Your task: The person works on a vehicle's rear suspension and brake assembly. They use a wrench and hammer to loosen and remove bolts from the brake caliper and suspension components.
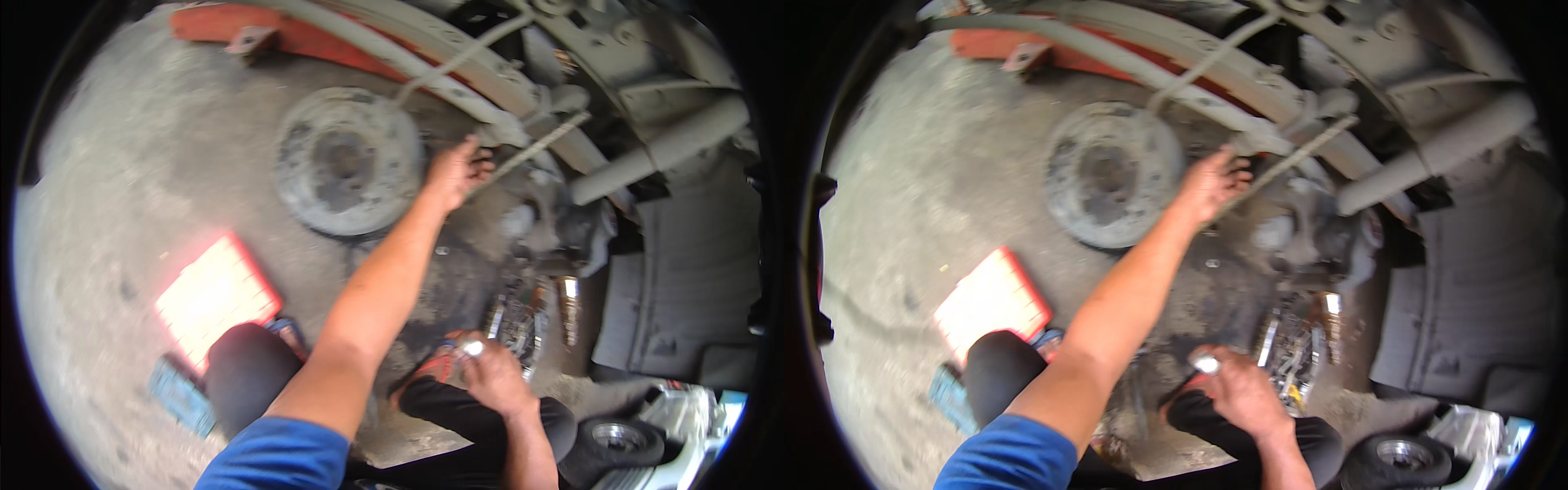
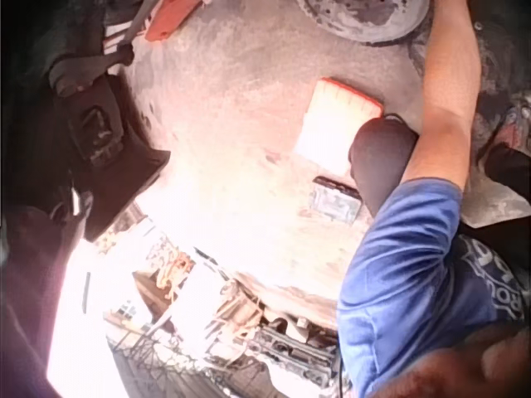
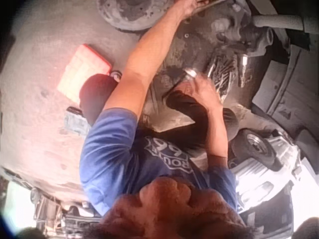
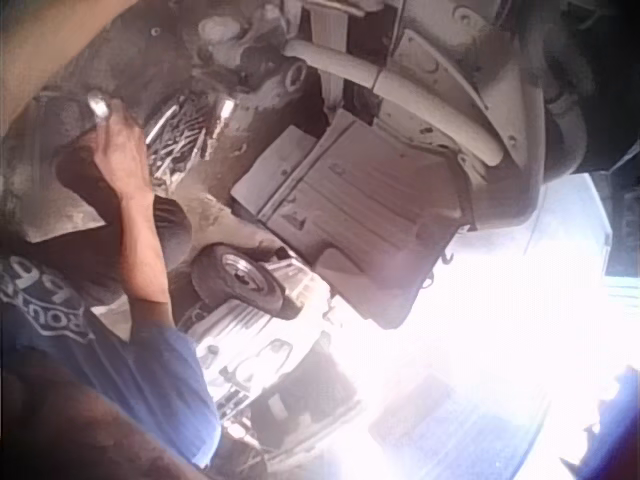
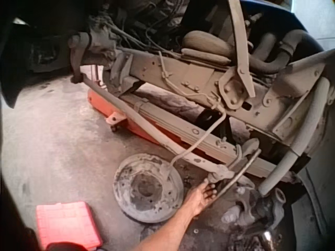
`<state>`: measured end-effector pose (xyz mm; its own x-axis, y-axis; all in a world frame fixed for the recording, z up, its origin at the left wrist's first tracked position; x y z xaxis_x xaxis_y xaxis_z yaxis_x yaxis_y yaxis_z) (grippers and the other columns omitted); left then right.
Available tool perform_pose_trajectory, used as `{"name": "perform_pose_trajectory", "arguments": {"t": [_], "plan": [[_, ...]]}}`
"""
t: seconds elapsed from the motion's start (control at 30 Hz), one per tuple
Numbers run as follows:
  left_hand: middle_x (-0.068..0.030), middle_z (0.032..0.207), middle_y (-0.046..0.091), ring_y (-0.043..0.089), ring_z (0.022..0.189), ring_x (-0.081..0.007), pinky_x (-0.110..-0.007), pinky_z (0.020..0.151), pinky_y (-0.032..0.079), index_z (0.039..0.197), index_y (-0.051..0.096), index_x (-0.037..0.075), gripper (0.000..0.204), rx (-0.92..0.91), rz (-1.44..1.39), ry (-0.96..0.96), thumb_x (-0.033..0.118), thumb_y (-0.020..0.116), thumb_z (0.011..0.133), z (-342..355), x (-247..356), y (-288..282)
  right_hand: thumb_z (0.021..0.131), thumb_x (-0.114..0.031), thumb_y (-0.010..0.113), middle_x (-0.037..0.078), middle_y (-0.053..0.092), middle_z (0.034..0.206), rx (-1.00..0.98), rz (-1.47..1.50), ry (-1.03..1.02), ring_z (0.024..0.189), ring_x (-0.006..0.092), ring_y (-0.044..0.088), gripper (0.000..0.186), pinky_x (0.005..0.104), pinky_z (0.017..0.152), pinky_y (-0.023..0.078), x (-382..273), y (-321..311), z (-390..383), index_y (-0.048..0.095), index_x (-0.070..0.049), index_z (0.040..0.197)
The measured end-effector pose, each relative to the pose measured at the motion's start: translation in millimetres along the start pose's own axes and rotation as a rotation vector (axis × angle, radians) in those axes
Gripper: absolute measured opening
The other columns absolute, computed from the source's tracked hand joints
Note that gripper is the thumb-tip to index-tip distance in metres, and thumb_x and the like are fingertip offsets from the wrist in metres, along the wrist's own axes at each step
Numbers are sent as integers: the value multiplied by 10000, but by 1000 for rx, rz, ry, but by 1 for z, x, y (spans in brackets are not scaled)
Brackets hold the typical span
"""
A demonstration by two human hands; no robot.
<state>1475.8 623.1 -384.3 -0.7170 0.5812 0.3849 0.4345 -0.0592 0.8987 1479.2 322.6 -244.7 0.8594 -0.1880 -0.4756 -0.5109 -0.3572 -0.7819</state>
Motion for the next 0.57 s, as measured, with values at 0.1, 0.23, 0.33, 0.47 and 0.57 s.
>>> {"name": "perform_pose_trajectory", "arguments": {"t": [0.1, 0.23, 0.33, 0.47, 0.57], "plan": [[-139, 1171, 699, 692, 1019, -248, -433, 865, 550, 1405, 514, 57, 563, 107, 712, -108, 464, 565, 1019, -33, 29, 2, 994, -164, 574, 251, 695, 1086, 39, 20, -4, 1011, 433, 669, 242, 509, 870, 531, 35, 33, 27, 610, -30, 1193], [-81, 1321, 685, 679, 1136, -265, -429, 985, 517, 1408, 583, 113, 590, 1, 2176, -571, 490, 625, 956, -110, 129, -16, 1014, -232, 547, 246, 721, 978, 85, -35, 329, 936, 437, 697, 287, 524, 868, 514, 98, 131, 91, 643, 7, 1141], [-99, 1353, 665, 676, 1146, -248, -422, 957, 528, 1369, 621, 112, 543, 253, 1994, -757, 468, 616, 960, -184, 243, -62, 1018, -251, 559, 228, 729, 952, 82, 297, 364, 897, 397, 719, 311, 486, 851, 523, 128, 222, 104, 657, 34, 1091], [-128, 1165, 731, 696, 1060, -252, -453, 860, 564, 1299, 654, 65, 456, 621, 2133, 57, 388, 608, 981, -322, 345, -132, 1024, -274, 596, 90, 723, 819, 46, 408, 601, 612, 193, 647, 305, 361, 504, 481, 159, 317, 69, 678, -3, 1141], [-207, 1124, 736, 743, 945, -289, -414, 918, 545, 1284, 659, 5, 487, 868, 1672, 181, 361, 638, 952, -423, 330, -190, 1013, -296, 621, 110, 730, 854, 18, 690, 646, 564, 201, 623, 374, 382, 513, 483, 173, 344, 38, 656, -9, 1251]]}}
Point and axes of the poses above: each hand's wrist, its own z-axis towards the middle knuckle, its own y-axis out of the palm, x = y × z, the point moved 4 cm from there along z, towards the middle knuckle
